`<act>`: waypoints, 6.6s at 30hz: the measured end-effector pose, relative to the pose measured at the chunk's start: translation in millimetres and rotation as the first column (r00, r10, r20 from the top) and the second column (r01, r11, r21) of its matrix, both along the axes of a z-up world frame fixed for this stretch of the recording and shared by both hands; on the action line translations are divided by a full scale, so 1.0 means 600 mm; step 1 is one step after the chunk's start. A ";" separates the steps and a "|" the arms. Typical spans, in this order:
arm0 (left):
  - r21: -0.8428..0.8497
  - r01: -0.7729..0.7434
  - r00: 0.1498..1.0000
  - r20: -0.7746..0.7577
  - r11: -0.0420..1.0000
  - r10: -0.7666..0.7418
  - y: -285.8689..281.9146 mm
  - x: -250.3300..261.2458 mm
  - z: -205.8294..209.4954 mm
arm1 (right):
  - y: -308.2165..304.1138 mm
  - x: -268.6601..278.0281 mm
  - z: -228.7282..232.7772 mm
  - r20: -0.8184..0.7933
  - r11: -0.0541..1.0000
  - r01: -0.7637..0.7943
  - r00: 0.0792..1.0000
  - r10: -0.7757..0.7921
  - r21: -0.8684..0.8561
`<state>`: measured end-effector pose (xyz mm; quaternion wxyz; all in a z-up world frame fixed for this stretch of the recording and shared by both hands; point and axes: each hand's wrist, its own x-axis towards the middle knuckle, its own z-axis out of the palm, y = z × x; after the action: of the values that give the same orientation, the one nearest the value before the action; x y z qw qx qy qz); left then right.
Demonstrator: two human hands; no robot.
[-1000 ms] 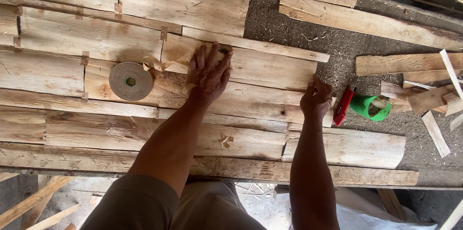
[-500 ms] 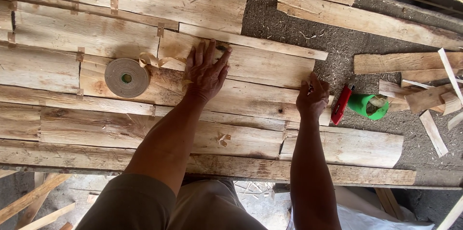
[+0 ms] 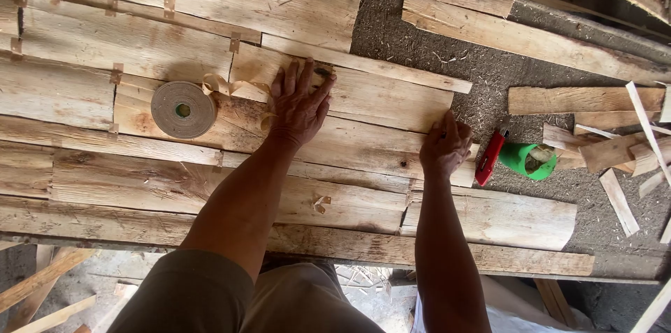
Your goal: Apply adhesive tape and trim thin wooden veneer strips to assemble or repair a panel.
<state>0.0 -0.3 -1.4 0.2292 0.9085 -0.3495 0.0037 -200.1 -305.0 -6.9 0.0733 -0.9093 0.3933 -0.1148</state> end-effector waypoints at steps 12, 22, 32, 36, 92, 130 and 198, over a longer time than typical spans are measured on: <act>-0.030 -0.006 1.000 -0.027 1.000 0.006 0.000 0.000 0.010 | 0.023 0.005 -0.006 0.076 0.998 0.048 0.996 -0.046 -0.032; -0.022 -0.011 0.999 -0.036 1.000 0.010 0.000 -0.003 0.009 | 0.004 -0.006 -0.027 0.105 0.997 0.009 0.994 -0.001 -0.071; 0.036 -0.001 1.000 -0.027 0.999 0.002 -0.001 -0.002 0.026 | 0.019 0.000 -0.008 0.114 0.999 0.002 0.993 0.004 -0.049; 0.051 0.001 0.999 0.044 0.999 -0.003 -0.002 -0.004 0.018 | 0.024 0.005 0.001 0.118 0.999 0.032 0.993 -0.030 -0.008; 0.082 -0.120 0.993 -0.007 0.989 0.121 -0.099 -0.133 0.047 | 0.035 0.014 0.021 0.052 0.986 0.130 0.989 -0.136 0.101; 0.146 -0.132 0.981 -0.126 0.980 0.151 -0.105 -0.111 0.075 | 0.162 0.268 0.064 0.020 0.697 -0.705 0.705 0.709 0.128; 0.106 -0.122 0.986 -0.098 0.987 0.133 -0.097 -0.121 0.055 | -0.128 -0.172 0.051 -0.086 0.958 0.273 0.960 -0.266 0.090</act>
<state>-72.8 -58.5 31.9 0.2007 0.9383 -0.2778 -0.0466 -303.5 -382.1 23.9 0.0884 -0.8460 0.5211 -0.0705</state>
